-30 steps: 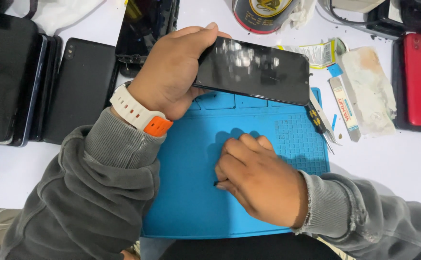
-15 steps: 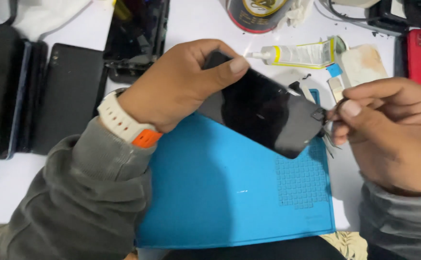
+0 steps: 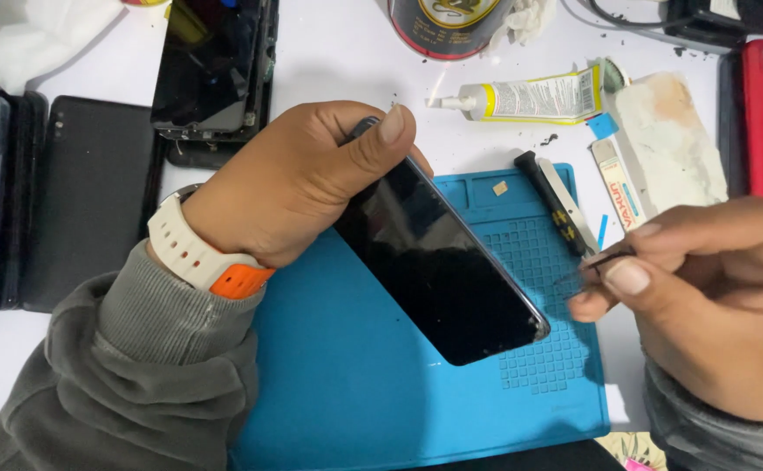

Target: Disassembling a mobile phone by removing internal screws, prying off the back casing, and disconnecting internal ribbon cables.

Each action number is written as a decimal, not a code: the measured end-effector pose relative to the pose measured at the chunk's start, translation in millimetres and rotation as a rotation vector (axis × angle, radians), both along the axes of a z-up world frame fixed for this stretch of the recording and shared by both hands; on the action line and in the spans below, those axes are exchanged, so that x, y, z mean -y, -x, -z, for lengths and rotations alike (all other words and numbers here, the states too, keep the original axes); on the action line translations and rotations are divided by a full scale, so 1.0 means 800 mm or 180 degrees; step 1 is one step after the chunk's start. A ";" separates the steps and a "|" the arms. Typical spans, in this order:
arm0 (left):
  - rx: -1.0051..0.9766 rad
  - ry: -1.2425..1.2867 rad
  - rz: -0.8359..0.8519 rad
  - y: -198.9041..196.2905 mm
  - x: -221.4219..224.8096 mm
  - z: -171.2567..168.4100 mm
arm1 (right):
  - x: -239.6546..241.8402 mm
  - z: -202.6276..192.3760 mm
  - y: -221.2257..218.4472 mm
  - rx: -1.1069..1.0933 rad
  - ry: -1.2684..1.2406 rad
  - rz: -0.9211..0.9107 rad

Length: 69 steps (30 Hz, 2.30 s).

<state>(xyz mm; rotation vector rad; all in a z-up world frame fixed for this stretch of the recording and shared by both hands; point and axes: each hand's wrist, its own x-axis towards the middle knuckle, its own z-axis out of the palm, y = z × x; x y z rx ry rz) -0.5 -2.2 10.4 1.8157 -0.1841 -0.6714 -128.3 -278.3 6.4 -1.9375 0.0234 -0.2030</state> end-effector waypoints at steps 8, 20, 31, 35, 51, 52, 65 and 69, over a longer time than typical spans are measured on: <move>0.0363 0.0264 0.0209 -0.002 -0.003 0.012 | -0.008 -0.001 0.009 0.0123 0.0334 -0.0254; 0.0377 0.0491 0.0165 -0.003 -0.006 0.015 | -0.018 -0.019 0.007 0.0013 0.0838 -0.0265; 0.0263 0.0745 0.0183 -0.003 -0.006 0.014 | 0.038 -0.037 -0.013 0.0455 0.1488 -0.1303; 0.0186 0.0493 0.0103 -0.002 -0.006 0.006 | 0.078 -0.039 -0.025 0.0124 0.1913 -0.2756; 0.0302 0.0447 0.0252 -0.002 -0.005 0.014 | 0.020 -0.036 -0.032 0.0741 0.1335 -0.2516; 0.0300 0.0447 0.0255 -0.002 -0.005 0.012 | 0.016 -0.036 -0.035 0.0739 0.1335 -0.2514; 0.0125 0.0434 -0.0117 0.000 -0.004 0.008 | 0.001 -0.013 -0.020 0.0332 0.0897 -0.1616; 0.0188 0.0635 -0.0383 0.001 -0.004 0.008 | -0.008 -0.017 -0.008 0.0004 0.0145 -0.1064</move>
